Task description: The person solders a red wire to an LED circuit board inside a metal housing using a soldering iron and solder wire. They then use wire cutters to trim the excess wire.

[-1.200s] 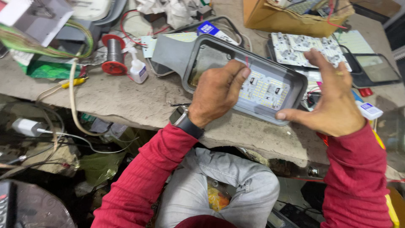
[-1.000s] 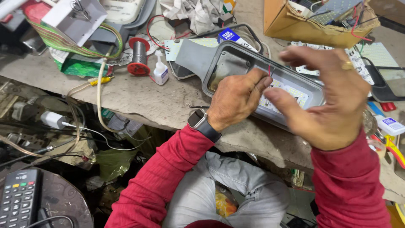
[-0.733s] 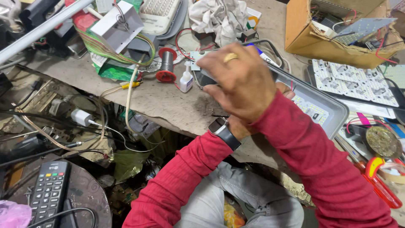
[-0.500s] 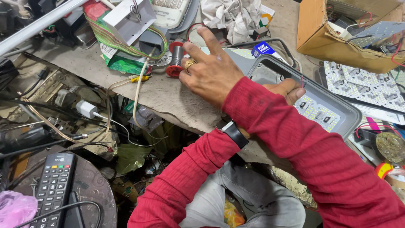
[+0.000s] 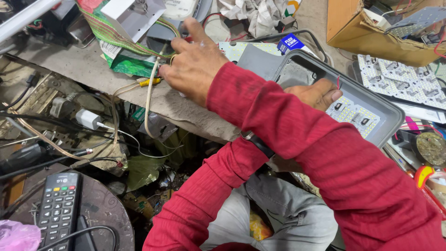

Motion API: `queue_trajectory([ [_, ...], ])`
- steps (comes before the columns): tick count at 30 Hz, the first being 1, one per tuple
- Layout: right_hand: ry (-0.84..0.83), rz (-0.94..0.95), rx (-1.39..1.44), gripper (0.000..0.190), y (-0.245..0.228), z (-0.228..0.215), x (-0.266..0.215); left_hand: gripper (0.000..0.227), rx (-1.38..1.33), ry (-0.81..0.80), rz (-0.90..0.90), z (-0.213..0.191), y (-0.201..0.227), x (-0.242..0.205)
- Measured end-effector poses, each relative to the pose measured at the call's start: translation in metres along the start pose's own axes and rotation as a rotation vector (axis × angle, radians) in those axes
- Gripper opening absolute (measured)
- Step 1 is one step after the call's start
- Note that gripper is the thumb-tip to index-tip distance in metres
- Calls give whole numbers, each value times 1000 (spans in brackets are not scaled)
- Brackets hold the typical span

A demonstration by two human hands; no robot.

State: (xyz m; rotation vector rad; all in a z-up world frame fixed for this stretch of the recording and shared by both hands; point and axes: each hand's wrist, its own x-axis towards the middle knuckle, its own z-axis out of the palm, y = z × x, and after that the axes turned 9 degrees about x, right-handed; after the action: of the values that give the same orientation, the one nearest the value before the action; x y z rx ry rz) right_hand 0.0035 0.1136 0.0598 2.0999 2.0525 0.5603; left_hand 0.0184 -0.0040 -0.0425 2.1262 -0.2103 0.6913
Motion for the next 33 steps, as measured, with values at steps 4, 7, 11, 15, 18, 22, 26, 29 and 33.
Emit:
queue_trajectory([
  [4, 58, 147, 414, 37, 41, -26, -9, 35, -2, -11, 68, -5, -16, -14],
  [7, -5, 376, 528, 20, 73, -28, -10, 36, -10, 41, 96, 12, -21, -5],
  [11, -178, 193, 387, 45, 82, 0, -6, 38, 4, 3, 137, 28, -33, 0],
  [15, -284, 228, 360, 62, 68, 21, 4, 41, 31, -87, 171, 31, -47, -4],
  [18, -308, 281, 409, 53, 65, 19, 10, 44, 27, -66, 218, 28, -56, -4],
  [22, -52, 219, 527, 43, 81, 23, -1, 47, -10, 10, 294, 30, -57, -9],
  [26, 62, 229, 737, 29, 107, 26, -18, 52, 19, 35, 373, 16, -54, -4],
  [29, 26, 362, 823, 25, 116, 30, -29, 45, 122, 40, 402, 10, -49, 0],
  [33, 100, 310, 801, 23, 116, 31, -36, 46, 195, 28, 398, 7, -41, 3],
])
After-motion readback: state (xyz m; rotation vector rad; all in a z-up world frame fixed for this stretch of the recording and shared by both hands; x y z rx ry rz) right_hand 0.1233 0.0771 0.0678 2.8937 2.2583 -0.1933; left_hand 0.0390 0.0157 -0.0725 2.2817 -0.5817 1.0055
